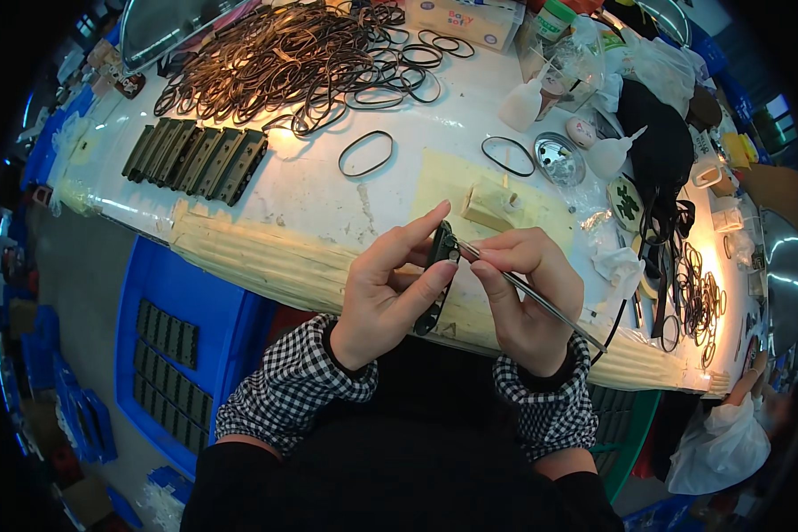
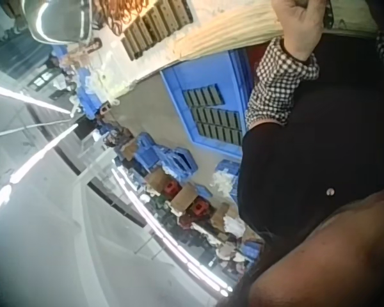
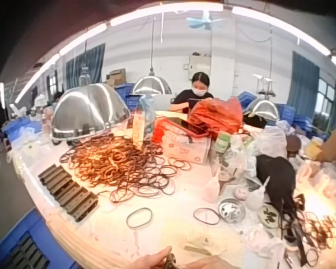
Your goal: Assembling small components into a green housing using tweezers at a factory workbench.
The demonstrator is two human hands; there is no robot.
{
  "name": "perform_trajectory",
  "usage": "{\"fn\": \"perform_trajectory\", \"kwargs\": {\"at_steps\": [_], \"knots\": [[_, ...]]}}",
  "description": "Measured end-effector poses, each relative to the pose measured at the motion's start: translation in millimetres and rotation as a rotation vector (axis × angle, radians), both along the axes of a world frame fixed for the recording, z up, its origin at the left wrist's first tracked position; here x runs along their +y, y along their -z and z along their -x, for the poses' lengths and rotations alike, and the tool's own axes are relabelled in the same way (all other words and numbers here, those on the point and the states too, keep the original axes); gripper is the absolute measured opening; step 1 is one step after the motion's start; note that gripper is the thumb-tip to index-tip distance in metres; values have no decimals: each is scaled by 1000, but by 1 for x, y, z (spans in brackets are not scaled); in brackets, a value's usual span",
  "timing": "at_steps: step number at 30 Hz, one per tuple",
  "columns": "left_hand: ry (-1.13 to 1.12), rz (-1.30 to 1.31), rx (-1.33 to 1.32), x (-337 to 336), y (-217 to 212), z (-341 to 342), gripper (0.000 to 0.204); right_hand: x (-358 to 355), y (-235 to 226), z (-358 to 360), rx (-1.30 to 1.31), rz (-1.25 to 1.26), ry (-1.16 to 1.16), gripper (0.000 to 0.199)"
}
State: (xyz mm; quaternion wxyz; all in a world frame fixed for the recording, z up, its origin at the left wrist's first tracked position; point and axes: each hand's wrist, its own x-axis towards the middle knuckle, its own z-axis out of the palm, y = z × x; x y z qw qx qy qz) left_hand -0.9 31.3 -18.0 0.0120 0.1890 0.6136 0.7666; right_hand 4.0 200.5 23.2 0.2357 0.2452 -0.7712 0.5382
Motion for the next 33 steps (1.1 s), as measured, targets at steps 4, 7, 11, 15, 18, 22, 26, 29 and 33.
{"fn": "perform_trajectory", "kwargs": {"at_steps": [4, 7, 11, 15, 18, 22, 26, 29, 33], "knots": [[18, 0, 5, -1, 0, 2, 52, 1, -3, -2, 56, -67, 19, 15], [31, -7, 3, -2, -2, 2, 52, 2, -3, -2, 45, -54, 29, 16], [50, -23, -17, -2, -5, 1, 52, 3, -6, -3, -26, 7, 13, 16], [146, 182, -52, -18, -22, 2, 53, 6, -12, -6, -113, 18, -35, 17], [126, 295, 2, -21, -29, 3, 51, 10, -21, -7, -92, -92, -40, 17], [97, 335, 33, -25, -29, -2, 50, 8, -26, -9, -24, -218, -65, 16], [121, 283, -49, -24, -29, -6, 51, 6, -24, -11, 65, -256, -61, 17], [131, 274, -18, -23, -30, -7, 50, 6, -25, -16, 95, -293, -58, 18], [162, 309, 19, -28, -33, -5, 50, 7, -23, -18, 15, -201, -44, 18]]}}
